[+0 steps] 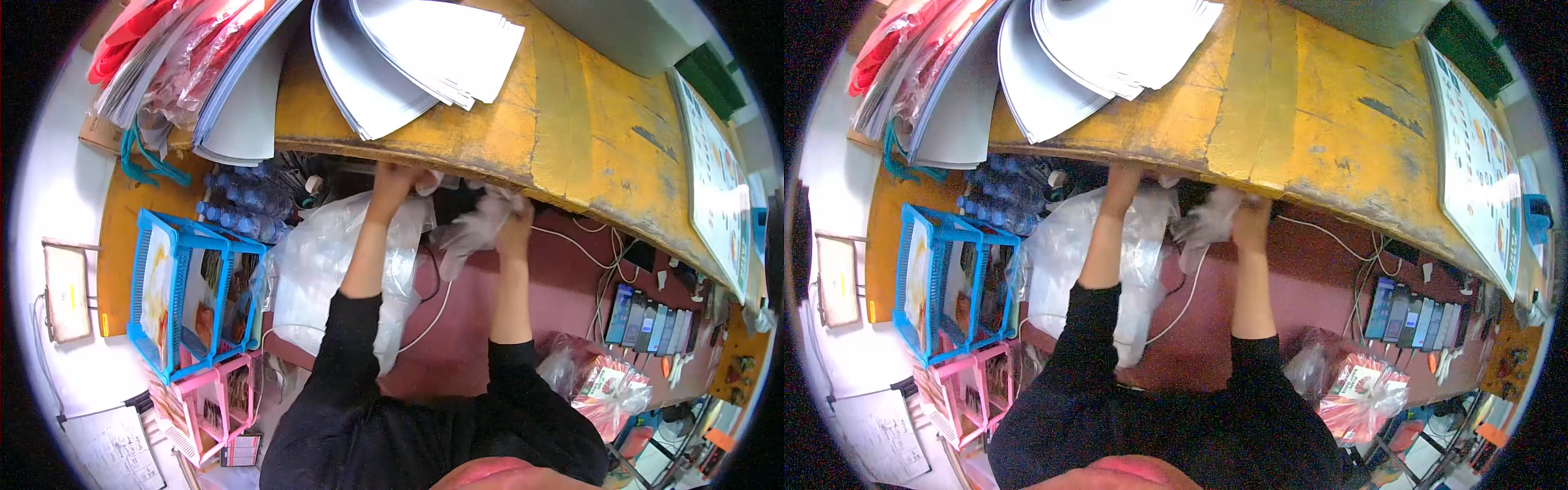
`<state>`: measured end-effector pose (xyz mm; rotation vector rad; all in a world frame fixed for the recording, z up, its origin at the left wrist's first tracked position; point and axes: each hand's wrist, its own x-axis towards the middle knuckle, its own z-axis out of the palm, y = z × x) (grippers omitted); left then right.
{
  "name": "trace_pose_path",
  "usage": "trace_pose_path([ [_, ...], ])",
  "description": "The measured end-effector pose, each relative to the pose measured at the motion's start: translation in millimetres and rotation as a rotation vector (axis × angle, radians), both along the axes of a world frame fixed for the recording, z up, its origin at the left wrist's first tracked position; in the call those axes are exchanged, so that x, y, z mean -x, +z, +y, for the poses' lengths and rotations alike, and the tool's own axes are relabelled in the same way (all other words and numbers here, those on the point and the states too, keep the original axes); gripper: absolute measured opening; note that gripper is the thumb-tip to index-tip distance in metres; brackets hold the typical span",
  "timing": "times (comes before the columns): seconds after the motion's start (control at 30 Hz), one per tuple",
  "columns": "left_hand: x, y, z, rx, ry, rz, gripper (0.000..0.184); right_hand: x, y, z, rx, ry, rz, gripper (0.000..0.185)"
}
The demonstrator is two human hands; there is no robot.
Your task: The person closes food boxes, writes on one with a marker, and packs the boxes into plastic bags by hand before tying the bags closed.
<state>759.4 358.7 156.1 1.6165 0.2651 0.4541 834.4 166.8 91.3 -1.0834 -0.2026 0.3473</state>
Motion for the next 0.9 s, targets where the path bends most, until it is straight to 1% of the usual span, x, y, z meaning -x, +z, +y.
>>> trace_pose_path([
  [0.03, -12.8, -9.3, 15.7, -0.037, 0.189, 0.045, 0.024, -2.3, 4.4, -10.2, 0.005, -0.067, 0.067, 0.020],
  [0.07, -26.9, -18.9, 20.3, -0.004, 0.345, 0.061, 0.024, -0.6, 10.7, -10.8, 0.006, -0.116, 0.087, 0.021],
  [0.1, -39.1, -29.6, 20.7, 0.054, 0.433, 0.047, 0.024, 1.1, 16.6, -11.6, 0.007, -0.165, 0.106, 0.022],
  [0.13, -50.3, -36.8, 20.5, 0.151, 0.459, 0.016, 0.024, 2.9, 23.1, -12.2, 0.008, -0.214, 0.125, 0.024],
  [0.17, -60.6, -43.1, 23.3, 0.249, 0.475, -0.024, 0.024, 4.5, 23.8, -14.2, 0.087, -0.240, 0.163, 0.024],
  [0.2, -67.5, -43.5, 25.9, 0.335, 0.473, -0.062, 0.024, 6.0, 25.0, -16.8, 0.167, -0.269, 0.203, 0.025],
  [0.27, -77.2, -43.1, 39.1, 0.464, 0.462, -0.121, 0.024, 6.4, 28.6, -24.3, 0.178, -0.227, 0.138, 0.028],
  [0.4, -84.8, -38.5, 59.5, 0.579, 0.429, -0.180, 0.023, 1.7, 17.8, -45.0, 0.202, -0.061, 0.122, 0.031],
  [0.5, -88.2, -37.9, 62.4, 0.615, 0.411, -0.201, 0.023, -4.7, -4.1, -53.5, 0.360, -0.021, -0.096, 0.031],
  [0.6, -89.9, -38.6, 60.5, 0.631, 0.401, -0.209, 0.022, 3.4, -20.8, -49.1, 0.289, -0.073, -0.068, 0.028],
  [0.7, -88.4, -39.5, 60.6, 0.647, 0.395, -0.219, 0.022, 4.1, -22.4, -52.9, 0.353, -0.033, -0.080, 0.027],
  [0.8, -85.3, -38.2, 66.1, 0.667, 0.388, -0.232, 0.022, 5.8, -18.3, -55.9, 0.430, -0.046, -0.179, 0.028],
  [0.9, -82.1, -37.2, 71.7, 0.686, 0.388, -0.243, 0.022, 2.1, -17.3, -60.7, 0.490, -0.042, -0.212, 0.032],
])
